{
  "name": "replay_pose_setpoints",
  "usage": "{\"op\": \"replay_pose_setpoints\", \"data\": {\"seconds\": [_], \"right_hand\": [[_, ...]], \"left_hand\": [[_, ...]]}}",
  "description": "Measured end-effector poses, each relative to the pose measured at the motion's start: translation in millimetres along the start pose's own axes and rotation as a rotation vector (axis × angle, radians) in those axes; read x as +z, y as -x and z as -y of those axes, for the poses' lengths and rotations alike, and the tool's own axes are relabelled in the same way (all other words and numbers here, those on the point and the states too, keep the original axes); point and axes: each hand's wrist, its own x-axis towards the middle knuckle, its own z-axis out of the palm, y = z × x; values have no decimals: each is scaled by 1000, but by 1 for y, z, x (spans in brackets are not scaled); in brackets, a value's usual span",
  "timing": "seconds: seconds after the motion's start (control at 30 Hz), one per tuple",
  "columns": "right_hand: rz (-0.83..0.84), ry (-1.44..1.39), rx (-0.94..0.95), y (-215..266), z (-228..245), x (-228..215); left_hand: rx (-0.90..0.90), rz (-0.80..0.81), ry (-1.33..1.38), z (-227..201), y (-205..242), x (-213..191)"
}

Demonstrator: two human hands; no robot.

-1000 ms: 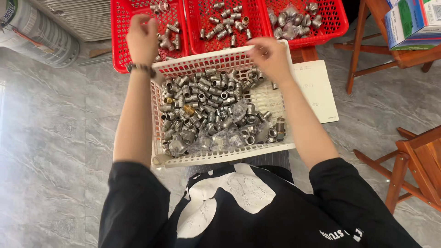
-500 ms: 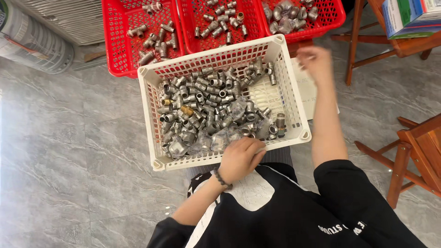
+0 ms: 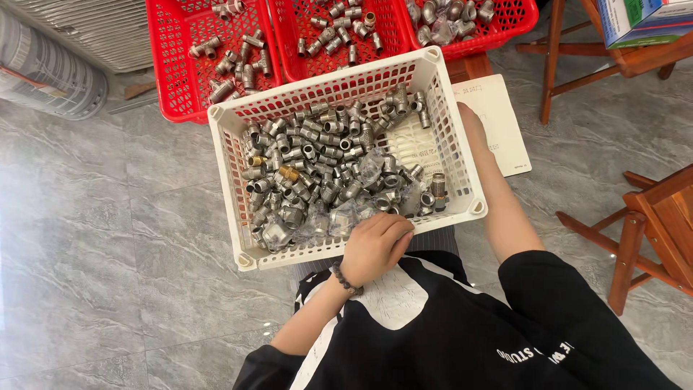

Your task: The person sits on the floor with a white basket of metal pipe fittings on their lap. They repeatedly pick up individual fittings, inspect them, and place them into one of three red baskets on the floor, while occasionally writing on a notepad with a pen.

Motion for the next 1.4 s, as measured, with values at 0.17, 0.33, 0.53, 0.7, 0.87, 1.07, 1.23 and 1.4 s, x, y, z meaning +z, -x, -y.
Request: {"op": "replay_pose_setpoints", "data": {"seconds": [0.17,0.33,0.53,0.7,0.87,1.07,1.23,1.4], "right_hand": [[11,90,-57,5,1,-17],[-227,147,-509,15,-22,-64],[-732,-13,-464,15,-34,-90],[-801,-626,-133,-4,-51,-75],[-619,-844,-16,-35,-68,-54],[-497,-806,72,-63,-75,-39],[-603,-604,15,-67,-89,-20],[-634,-735,163,-60,-69,-29]], "left_hand": [[8,-13,-18,0,-1,0],[24,-11,-76,1,1,4],[-6,59,-5,-11,-10,-12],[-12,73,-32,-10,-8,-10],[-25,66,-89,-11,-8,-8],[-16,65,-100,-13,-11,-11],[-12,68,-127,-12,-12,-10],[-18,77,-134,-14,-14,-11]]}}
